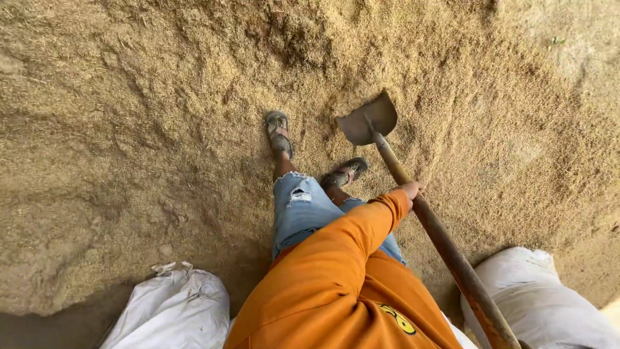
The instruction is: Shoveling rice husks into a white plastic bag.
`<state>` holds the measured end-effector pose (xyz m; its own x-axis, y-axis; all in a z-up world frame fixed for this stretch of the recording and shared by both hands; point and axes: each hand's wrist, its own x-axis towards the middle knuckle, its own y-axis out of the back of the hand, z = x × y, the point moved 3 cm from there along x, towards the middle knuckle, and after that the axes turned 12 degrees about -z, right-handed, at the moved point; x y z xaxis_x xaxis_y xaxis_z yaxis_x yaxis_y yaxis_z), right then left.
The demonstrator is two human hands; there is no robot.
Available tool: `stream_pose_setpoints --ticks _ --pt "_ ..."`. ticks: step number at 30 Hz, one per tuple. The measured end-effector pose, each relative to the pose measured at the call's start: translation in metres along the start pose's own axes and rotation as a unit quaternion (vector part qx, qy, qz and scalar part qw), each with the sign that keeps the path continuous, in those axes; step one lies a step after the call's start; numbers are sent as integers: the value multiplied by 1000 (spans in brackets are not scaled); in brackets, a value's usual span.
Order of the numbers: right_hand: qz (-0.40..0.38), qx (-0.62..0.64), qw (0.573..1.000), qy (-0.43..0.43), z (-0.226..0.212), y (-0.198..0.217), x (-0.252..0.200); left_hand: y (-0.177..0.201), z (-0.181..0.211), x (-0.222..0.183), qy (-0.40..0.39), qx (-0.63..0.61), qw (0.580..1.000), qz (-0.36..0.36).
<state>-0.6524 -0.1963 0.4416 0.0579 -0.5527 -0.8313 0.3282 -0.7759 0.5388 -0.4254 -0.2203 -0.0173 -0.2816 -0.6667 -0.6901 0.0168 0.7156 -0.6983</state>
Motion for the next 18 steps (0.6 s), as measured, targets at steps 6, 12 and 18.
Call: stream_pose_setpoints --ticks 6,12,18 --pt "4 5 1000 -7 -167 -2 6 103 158 -20 -108 76 982 135" --pt "64 61 994 69 -200 -119 100 141 292 -96 -186 157 930 277" --pt "75 78 972 210 -359 -28 58 118 433 -255 -301 104 907 277"
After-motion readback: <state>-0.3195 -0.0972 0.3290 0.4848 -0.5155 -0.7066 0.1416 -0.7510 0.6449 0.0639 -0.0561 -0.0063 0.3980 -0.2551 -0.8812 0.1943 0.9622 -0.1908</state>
